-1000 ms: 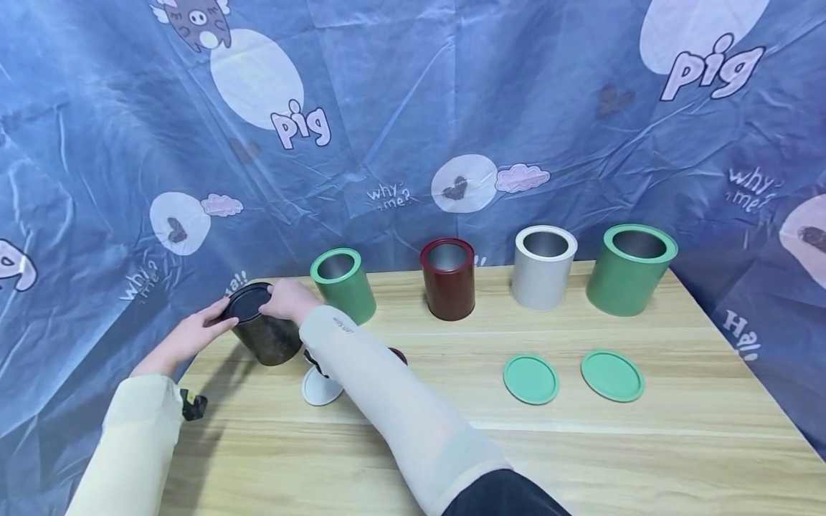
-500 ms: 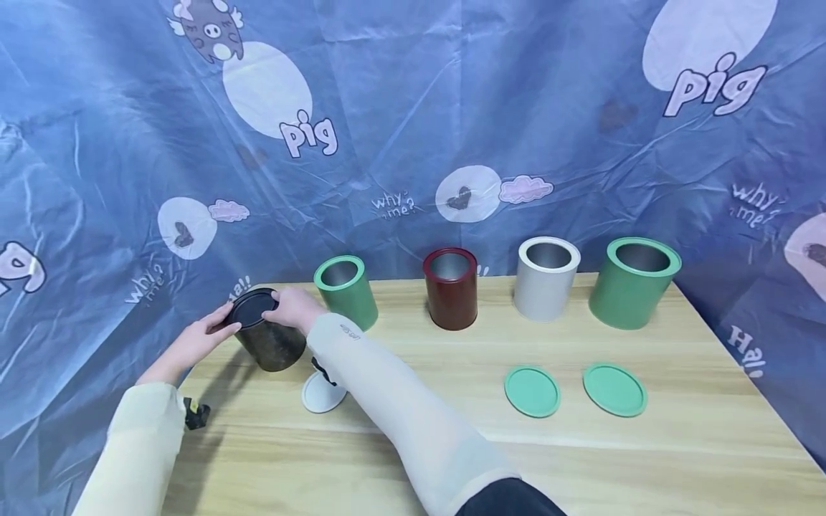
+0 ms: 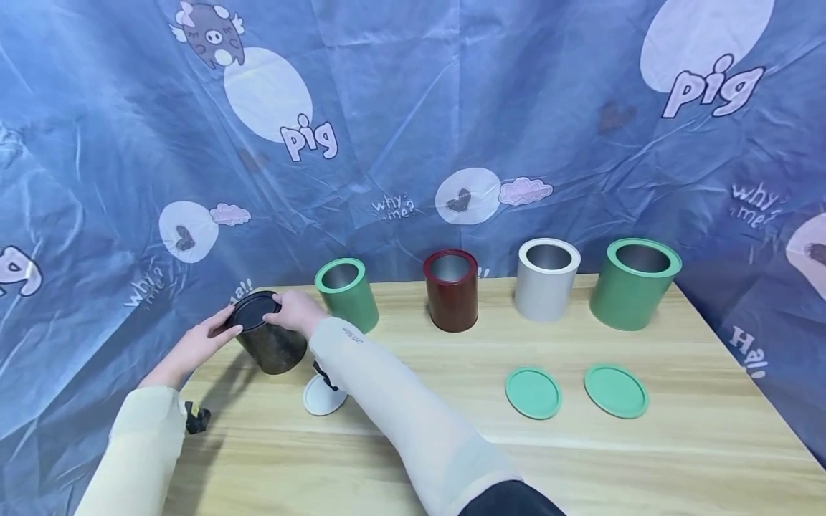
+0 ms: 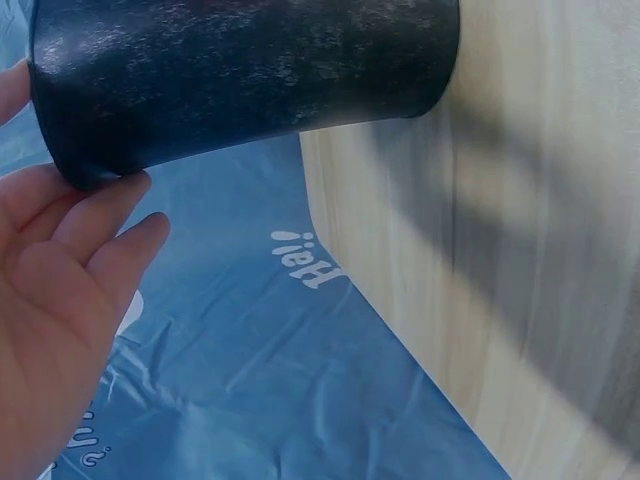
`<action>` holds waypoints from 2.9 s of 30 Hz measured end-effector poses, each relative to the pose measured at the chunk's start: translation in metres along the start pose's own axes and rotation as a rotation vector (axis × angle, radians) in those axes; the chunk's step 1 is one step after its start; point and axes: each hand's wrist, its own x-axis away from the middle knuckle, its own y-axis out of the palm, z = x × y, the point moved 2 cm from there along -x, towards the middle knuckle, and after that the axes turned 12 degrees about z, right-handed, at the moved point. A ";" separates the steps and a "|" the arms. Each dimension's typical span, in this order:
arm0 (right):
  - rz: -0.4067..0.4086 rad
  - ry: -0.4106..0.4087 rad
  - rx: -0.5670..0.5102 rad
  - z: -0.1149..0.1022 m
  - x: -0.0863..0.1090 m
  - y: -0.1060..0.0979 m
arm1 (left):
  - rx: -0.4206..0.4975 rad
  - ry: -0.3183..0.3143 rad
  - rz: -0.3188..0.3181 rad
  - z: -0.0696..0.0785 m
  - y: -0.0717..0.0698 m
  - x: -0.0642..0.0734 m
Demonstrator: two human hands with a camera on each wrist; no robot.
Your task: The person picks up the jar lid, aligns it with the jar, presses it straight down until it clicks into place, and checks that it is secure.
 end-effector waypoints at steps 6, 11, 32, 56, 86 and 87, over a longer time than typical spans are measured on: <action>0.002 -0.031 -0.048 0.007 0.002 0.007 | 0.005 0.016 0.040 -0.002 0.004 0.006; -0.044 -0.010 -0.181 0.018 0.003 0.006 | 0.004 0.040 0.063 -0.002 0.005 0.008; -0.106 -0.076 -0.219 0.045 0.055 -0.061 | 0.017 0.155 0.046 0.031 0.000 0.002; 0.059 -0.071 -0.070 0.127 0.167 -0.139 | -0.144 0.383 0.037 0.123 0.053 0.001; 0.110 -0.041 0.100 0.248 0.291 -0.210 | -0.157 0.652 -0.173 0.249 0.185 0.027; 0.112 -0.043 0.097 0.250 0.293 -0.211 | -0.160 0.658 -0.178 0.253 0.189 0.027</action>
